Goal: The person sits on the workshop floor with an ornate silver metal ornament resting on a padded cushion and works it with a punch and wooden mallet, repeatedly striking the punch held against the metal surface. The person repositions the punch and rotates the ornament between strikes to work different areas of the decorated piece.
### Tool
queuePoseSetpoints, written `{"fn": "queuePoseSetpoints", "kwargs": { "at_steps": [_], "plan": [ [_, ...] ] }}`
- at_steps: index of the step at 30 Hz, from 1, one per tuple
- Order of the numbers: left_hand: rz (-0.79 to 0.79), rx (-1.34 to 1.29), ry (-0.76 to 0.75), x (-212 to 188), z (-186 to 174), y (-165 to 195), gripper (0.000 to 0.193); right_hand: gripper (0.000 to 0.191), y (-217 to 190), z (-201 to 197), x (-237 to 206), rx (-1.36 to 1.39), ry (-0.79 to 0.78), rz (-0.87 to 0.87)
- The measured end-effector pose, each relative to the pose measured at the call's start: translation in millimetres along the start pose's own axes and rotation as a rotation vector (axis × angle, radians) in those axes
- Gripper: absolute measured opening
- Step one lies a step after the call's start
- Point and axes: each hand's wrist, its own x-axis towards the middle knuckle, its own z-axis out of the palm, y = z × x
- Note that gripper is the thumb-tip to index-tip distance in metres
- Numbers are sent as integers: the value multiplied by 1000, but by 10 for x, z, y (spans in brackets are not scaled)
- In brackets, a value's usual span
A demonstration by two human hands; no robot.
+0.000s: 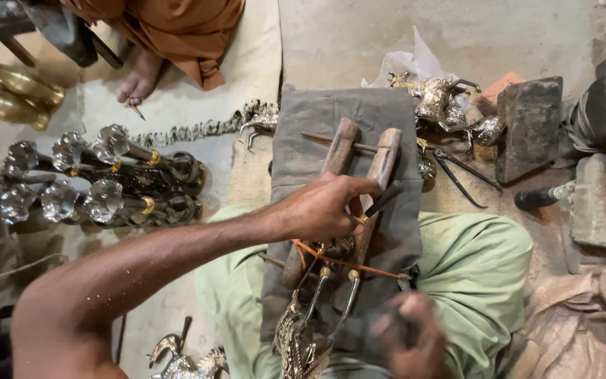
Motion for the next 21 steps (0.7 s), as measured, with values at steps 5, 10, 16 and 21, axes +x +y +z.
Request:
{"fn": "queuePoseSetpoints", "kwargs": {
  "at_steps": [5, 10, 16, 21],
  "plan": [
    [102, 54, -34, 8, 46, -8, 59, 41, 352, -432, 79, -514, -57, 418],
    [132, 90, -61, -39, 31, 66, 64, 75, 481, -339, -120, -818, -86, 15],
    [85, 126, -75, -69, 52, 129, 70, 56, 567, -432, -15, -914, -92, 158],
    [119, 185, -40, -93, 76, 147, 69, 36, 598, -773, 228, -238, 20, 592]
  ]
}}
